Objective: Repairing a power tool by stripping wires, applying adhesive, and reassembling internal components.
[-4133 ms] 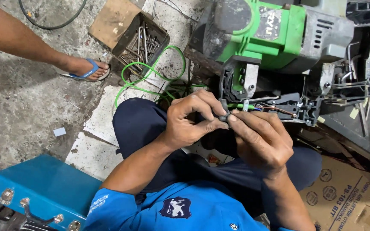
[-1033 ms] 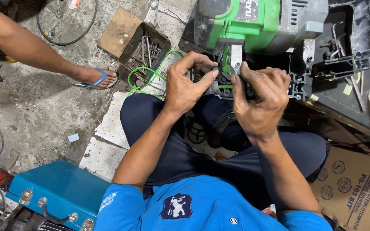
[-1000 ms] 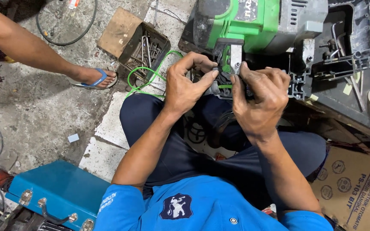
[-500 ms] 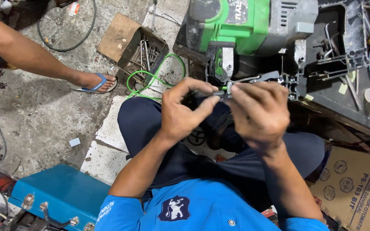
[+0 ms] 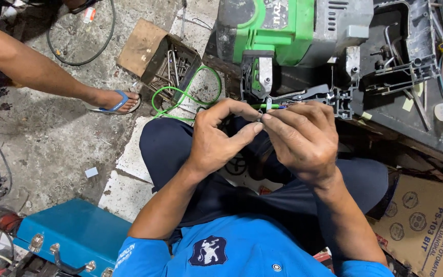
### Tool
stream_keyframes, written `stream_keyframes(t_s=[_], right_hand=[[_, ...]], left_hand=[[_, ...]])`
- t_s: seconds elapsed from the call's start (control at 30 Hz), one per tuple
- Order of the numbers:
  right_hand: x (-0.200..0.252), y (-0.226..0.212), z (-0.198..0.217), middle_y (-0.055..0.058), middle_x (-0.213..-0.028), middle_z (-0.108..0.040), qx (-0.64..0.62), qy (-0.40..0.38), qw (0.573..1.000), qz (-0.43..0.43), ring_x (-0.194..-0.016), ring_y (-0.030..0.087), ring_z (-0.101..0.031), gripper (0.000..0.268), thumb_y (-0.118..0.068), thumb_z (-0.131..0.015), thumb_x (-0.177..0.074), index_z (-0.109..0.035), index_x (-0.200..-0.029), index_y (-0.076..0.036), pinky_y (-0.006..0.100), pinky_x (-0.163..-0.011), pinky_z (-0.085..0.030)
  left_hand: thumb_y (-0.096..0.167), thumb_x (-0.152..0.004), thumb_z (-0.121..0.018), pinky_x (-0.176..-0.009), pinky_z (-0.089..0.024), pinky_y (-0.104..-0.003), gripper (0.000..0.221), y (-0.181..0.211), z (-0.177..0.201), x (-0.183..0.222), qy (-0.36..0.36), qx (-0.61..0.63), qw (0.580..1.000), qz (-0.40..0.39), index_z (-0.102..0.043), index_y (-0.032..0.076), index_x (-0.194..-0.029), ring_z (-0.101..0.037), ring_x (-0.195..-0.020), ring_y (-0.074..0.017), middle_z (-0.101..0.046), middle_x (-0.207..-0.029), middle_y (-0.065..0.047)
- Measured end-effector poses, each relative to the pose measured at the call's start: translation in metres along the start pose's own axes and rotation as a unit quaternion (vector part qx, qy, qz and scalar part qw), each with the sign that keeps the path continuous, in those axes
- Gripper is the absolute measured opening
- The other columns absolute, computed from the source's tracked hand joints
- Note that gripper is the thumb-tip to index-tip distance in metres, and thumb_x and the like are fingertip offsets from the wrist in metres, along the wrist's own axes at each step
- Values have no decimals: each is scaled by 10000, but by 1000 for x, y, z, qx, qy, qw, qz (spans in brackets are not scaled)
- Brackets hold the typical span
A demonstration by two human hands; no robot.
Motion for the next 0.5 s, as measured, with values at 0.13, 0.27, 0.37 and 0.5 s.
stream_keyframes(t_s=[0.13, 0.27, 0.37, 0.5], right_hand=[[-7, 11, 10, 165, -950, -778, -3, 4, 1000, -23, -835, 341, -687, 121, 72, -846, -892, -818, -965, -21, 436, -847, -551], [-13, 20, 13, 210, -1029, -762, -26, -9, 998, -52, -901, 378, -675, 126, 102, -857, -931, -798, -1026, 42, 468, -843, -549], [-18, 13, 10, 230, -1135, -734, -10, -76, 988, -135, -1063, 377, -658, 151, 146, -813, -996, -717, -1085, 71, 443, -976, -511], [-19, 12, 3, 245, -1138, -723, -16, -85, 985, -149, -1077, 380, -647, 155, 165, -816, -1007, -712, -1089, 85, 450, -984, -502]], left_hand=[[172, -897, -790, -872, -583, -372, 209, -14, 14, -11, 51, -18, 999, -9, -712, 109, -1080, -725, -937, -198, -758, -951, -79], [272, -920, -756, -820, -574, -376, 488, -73, 22, -27, 84, 82, 986, 123, -575, -47, -1243, -633, -936, -201, -653, -1033, -149], [142, -899, -723, -735, -680, -359, 234, -88, -1, -33, 1, 272, 878, 394, -568, 0, -1002, -732, -777, -245, -678, -959, -151], [224, -925, -688, -710, -636, -285, 199, -88, 0, -41, -104, 209, 905, 356, -704, 26, -906, -747, -699, -189, -776, -801, -141]])
Point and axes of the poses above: each hand's wrist, its own x-axis away from the middle knuckle, its own z-axis out of the back of the hand, y = z × x, the point moved 6 cm from there along -x, towards the middle knuckle
